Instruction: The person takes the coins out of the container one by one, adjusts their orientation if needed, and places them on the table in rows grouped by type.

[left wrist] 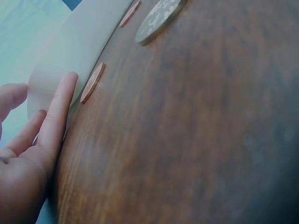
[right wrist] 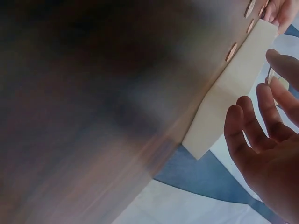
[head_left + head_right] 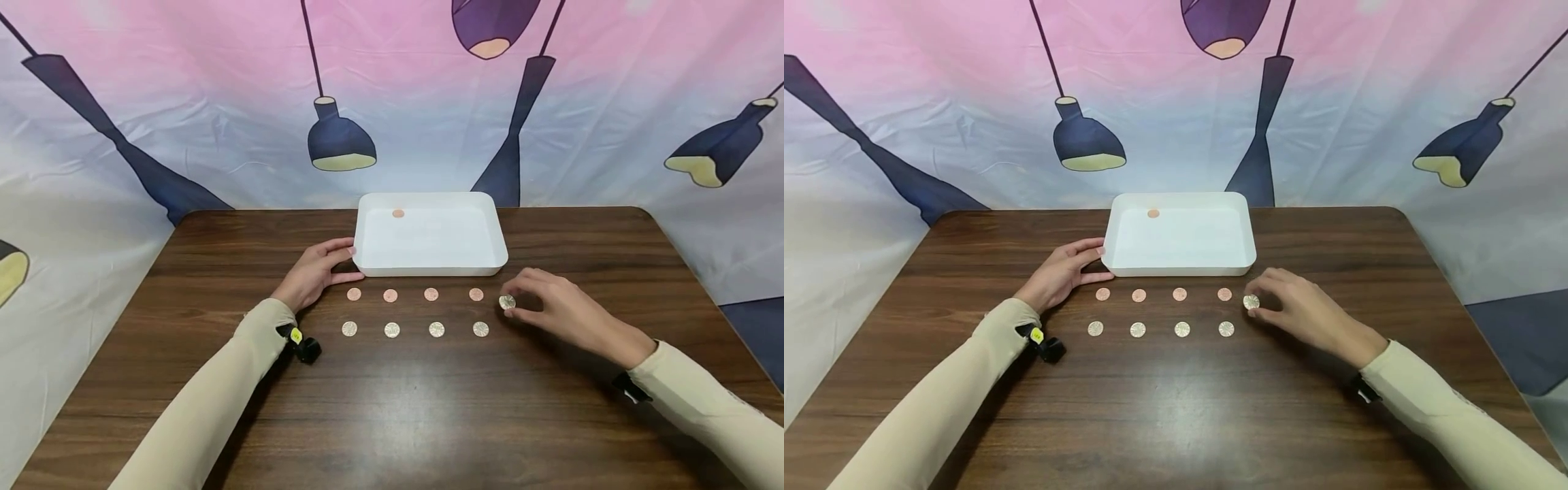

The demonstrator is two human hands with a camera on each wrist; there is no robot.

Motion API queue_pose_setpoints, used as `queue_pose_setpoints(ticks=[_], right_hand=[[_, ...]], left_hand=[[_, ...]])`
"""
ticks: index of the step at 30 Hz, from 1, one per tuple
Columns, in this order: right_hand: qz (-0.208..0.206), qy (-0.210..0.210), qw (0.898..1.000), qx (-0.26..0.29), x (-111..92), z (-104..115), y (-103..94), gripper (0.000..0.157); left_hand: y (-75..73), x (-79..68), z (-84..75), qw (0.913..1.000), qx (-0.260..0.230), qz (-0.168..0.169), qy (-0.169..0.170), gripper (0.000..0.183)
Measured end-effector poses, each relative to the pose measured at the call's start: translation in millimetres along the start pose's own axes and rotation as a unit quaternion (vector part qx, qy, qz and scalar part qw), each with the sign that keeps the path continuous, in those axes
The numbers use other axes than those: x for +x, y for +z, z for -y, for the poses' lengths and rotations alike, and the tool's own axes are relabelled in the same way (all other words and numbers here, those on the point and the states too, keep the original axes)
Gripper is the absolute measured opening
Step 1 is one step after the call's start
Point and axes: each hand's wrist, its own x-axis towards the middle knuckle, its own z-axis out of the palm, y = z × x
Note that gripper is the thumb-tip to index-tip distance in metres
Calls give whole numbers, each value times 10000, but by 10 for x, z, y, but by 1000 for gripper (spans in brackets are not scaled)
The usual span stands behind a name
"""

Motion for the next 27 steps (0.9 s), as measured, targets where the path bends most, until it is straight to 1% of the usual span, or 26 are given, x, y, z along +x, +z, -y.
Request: queue_pose_setpoints(ticks=[7, 10, 15, 17, 23, 27], right_hand=[[102, -203, 9997, -85, -175, -34, 29, 28], [263, -160, 9995, -30, -215, -40, 35, 27], [692, 42, 9974, 172, -249, -50, 32, 26], [796, 96, 9966, 196, -260, -63, 31, 26], [789, 96, 9967, 145, -287, -126, 18, 28], [763, 43, 9968, 249, -290, -172, 8, 27]], left_hand=[[12, -10, 7, 10000, 9, -11, -71, 57], [9, -6, 5, 10000, 14, -20, -56, 57], [5, 4, -5, 10000, 45, -38, -11, 58], [8, 7, -8, 10000, 46, -38, -27, 58], [11, 8, -12, 9999, 73, -22, -75, 58], [11, 9, -12, 10000, 70, -25, -54, 58]])
